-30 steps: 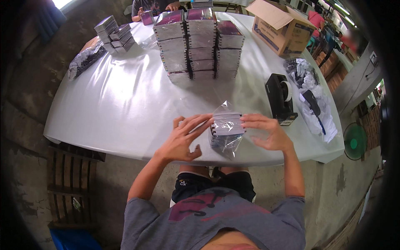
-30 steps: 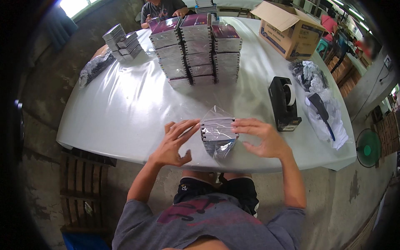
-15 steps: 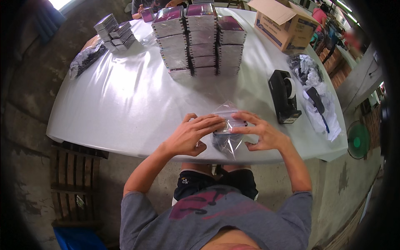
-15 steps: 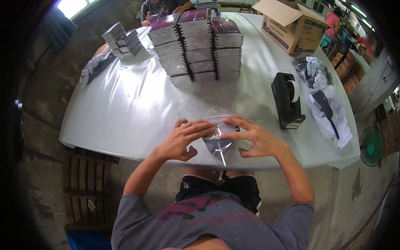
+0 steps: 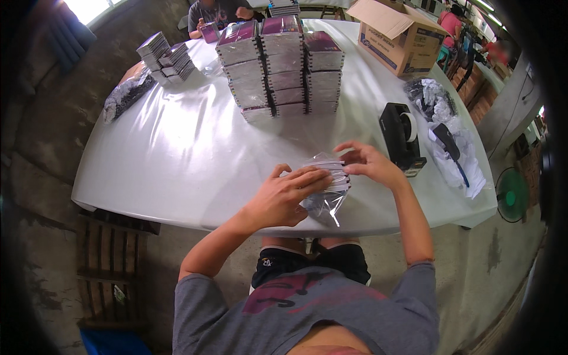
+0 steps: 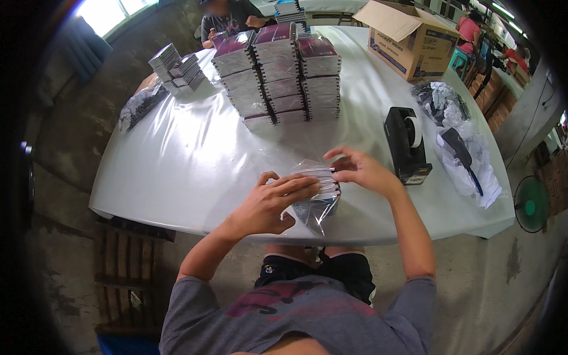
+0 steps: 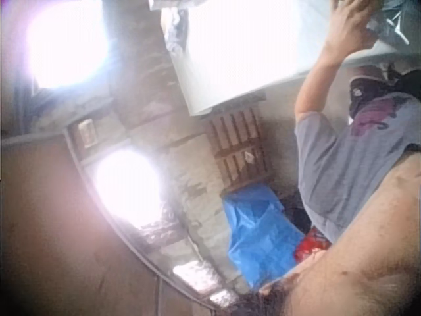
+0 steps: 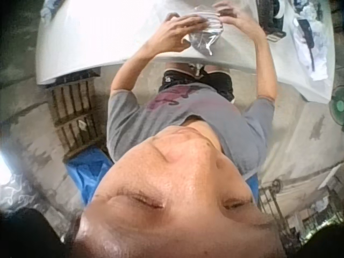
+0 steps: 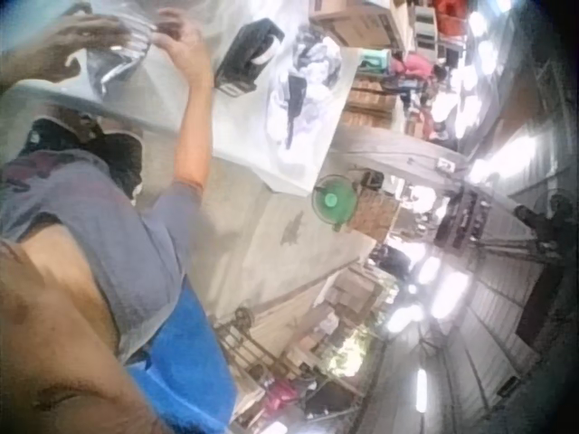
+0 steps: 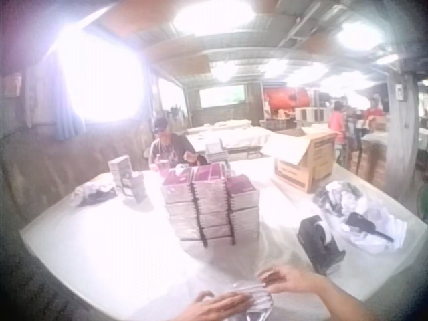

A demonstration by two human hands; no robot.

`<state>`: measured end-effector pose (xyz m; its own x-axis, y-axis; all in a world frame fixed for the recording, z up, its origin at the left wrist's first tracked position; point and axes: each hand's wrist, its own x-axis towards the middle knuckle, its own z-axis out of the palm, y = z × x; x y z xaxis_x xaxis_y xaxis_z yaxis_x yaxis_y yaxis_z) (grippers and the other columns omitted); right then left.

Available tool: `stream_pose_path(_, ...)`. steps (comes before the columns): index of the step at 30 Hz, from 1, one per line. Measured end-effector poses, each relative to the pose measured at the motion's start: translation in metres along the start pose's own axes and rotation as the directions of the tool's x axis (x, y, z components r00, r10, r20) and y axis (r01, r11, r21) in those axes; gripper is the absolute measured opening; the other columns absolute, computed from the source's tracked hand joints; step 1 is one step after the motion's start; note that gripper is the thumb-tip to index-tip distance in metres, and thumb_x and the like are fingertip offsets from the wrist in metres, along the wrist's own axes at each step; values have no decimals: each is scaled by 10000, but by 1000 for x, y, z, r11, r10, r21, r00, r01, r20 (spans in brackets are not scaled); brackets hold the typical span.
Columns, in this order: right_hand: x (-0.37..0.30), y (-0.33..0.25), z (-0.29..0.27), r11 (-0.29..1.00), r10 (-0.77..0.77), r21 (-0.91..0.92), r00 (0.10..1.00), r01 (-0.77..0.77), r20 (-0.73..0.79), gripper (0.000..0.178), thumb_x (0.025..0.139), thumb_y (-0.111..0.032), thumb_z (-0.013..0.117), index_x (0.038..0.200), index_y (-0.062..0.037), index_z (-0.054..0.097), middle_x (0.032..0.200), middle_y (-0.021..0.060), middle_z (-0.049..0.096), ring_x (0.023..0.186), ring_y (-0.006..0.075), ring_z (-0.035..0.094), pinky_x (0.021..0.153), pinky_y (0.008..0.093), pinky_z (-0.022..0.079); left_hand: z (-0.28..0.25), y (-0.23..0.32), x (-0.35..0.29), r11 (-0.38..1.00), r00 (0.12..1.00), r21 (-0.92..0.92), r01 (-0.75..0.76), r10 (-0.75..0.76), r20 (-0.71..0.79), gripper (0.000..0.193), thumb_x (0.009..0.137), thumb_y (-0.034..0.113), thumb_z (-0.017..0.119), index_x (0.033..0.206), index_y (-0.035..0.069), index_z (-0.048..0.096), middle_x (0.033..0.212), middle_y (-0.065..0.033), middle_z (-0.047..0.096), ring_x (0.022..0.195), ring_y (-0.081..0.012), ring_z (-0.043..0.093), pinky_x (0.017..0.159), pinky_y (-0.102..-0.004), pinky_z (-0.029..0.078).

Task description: The person wraps stacks of spiral-bound notebooks in clear plastic film at a white table. They place the notebooks on the film, fold the film around them, and seal the package with tape from a dispenser. The wrapped stacks are placed on the table.

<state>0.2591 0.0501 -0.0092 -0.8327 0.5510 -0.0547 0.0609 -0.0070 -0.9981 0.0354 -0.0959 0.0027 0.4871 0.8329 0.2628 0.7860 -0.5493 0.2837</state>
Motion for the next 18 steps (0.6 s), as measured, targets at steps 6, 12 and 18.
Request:
stream_pose_path(6, 49, -9, 10, 998, -7, -66, 999, 5, -41, 173, 723, 31, 632, 877, 19, 710, 815, 87, 688, 792, 133, 636, 768, 243, 485, 1, -1, 1, 1000, 1000, -28, 4, -4, 2, 813, 578, 84, 640, 1356, 224, 450, 1395, -13, 437, 1270, -168, 426, 946, -398, 307)
stream_pose_path(12, 50, -22, 16, 937, -338, 11, 911, 350, -235, 120, 721, 84, 608, 772, 16, 693, 868, 107, 692, 796, 139, 644, 763, 253, 503, -4, 1, 3, 1000, 1000, -28, -4, 4, 18, 813, 566, 77, 636, 1346, 224, 461, 1395, -17, 437, 1289, -172, 408, 970, -413, 290)
stream_pose_path(18, 10, -36, -9, 944, -306, -72, 778, 321, -549, 138, 794, -63, 656, 928, -66, 692, 958, 49, 681, 792, 83, 594, 671, 201, 438, -7, -8, 4, 997, 996, -70, 42, -36, 85, 823, 562, 88, 639, 1344, 269, 456, 1442, -4, 382, 1346, -193, 330, 1017, -493, 235)
